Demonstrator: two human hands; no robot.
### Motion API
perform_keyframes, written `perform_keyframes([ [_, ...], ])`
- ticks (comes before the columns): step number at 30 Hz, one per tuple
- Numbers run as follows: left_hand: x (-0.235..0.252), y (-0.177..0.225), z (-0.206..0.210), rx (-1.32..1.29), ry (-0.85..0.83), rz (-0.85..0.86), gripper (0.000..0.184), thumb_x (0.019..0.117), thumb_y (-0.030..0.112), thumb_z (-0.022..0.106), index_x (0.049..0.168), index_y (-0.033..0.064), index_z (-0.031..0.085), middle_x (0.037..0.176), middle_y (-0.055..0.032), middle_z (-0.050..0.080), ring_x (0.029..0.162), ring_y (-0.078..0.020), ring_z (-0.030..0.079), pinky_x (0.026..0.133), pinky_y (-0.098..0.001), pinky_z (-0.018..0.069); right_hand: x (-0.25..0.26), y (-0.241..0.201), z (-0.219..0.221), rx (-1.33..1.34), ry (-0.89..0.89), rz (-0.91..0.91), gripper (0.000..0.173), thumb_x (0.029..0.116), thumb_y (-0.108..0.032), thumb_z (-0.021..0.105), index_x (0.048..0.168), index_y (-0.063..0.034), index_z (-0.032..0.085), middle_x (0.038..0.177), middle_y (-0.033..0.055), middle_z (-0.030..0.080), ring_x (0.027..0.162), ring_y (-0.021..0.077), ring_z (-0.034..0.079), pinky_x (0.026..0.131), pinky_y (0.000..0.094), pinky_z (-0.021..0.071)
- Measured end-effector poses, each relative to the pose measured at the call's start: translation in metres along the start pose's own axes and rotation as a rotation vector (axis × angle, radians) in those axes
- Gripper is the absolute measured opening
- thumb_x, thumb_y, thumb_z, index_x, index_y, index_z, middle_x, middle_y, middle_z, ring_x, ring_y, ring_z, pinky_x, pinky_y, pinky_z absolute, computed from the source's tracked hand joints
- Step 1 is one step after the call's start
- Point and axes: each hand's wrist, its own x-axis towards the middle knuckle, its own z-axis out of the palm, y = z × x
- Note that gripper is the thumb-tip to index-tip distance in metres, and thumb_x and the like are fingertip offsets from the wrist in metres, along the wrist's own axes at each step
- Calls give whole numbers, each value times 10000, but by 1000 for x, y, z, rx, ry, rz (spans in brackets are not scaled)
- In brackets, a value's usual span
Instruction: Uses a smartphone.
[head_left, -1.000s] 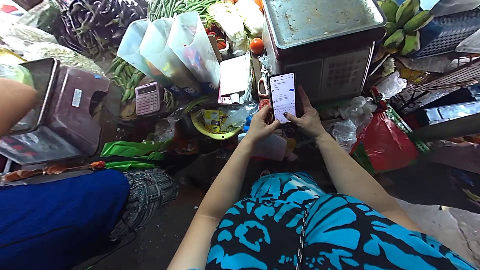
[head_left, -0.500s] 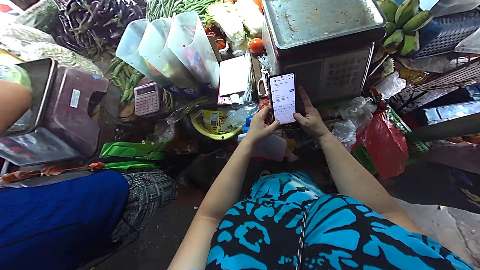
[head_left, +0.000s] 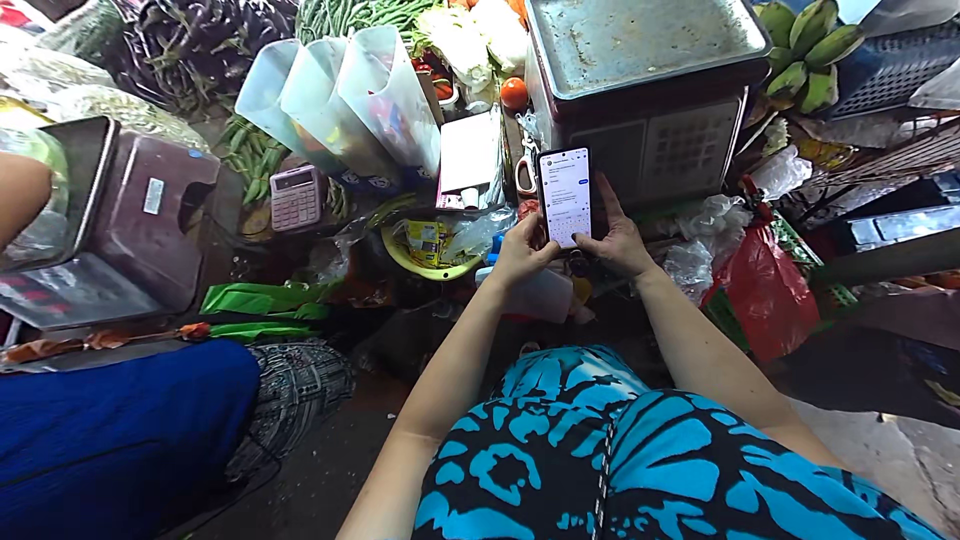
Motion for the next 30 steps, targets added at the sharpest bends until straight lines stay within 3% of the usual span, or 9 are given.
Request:
perform_keyframes([
  [3,1,-2,1,5,-2,-7,316,907,121,640,1202,8,617,797,-73,630,645,-135,591,617,-326,527,1,4,-4,-40,-27,-6,1085,798,-142,802,1650,-304,150,1188,92,719,1012,184,723,876,447,598],
  [7,1,-1,0,30,1,-15,255,952,115,616,1184,10,621,797,-78,627,649,-144,593,629,-334,534,-1,0,-4,2,-33,13,1011,863,-118,746,1649,-328,146,1246,75,707,1042,160,719,897,404,596],
  [11,2,-2,1,51,11,-3,229,982,118,604,1178,2,625,808,-92,630,651,-156,590,641,-350,535,-1,0,-7,30,-59,7,1028,852,-79,732,1648,-347,139,1258,70,699,1049,153,715,898,398,597],
  [15,1,-1,1,35,11,11,245,956,119,636,1175,8,627,787,-72,618,637,-134,582,626,-321,528,1,3,-9,-8,-72,-26,1082,804,-29,751,1652,-302,136,1267,85,695,1087,164,706,939,413,584],
  [20,1,-2,1,20,14,11,256,927,107,651,1166,19,630,767,-55,611,620,-119,569,606,-306,512,2,5,-9,-2,-78,-37,1085,804,-30,758,1652,-303,139,1306,73,681,1125,152,693,969,402,574],
  [22,2,-2,1,19,11,12,261,924,114,649,1166,18,632,776,-58,615,629,-124,574,613,-313,516,2,3,-9,-1,-73,-24,1021,842,-60,721,1651,-309,151,1289,81,683,1101,161,697,940,412,579],
  [26,1,1,0,29,-3,-1,276,914,128,645,1165,13,633,804,-70,629,657,-140,592,626,-337,526,2,-2,-5,62,5,62,683,1072,-198,526,1650,-322,184,1245,98,696,1003,140,714,897,354,581],
  [30,2,1,0,26,-1,6,270,906,118,647,1152,7,633,796,-69,627,651,-128,589,627,-322,525,5,1,3,16,119,67,617,1083,-264,519,1637,-320,252,1097,108,717,862,134,704,814,349,582],
])
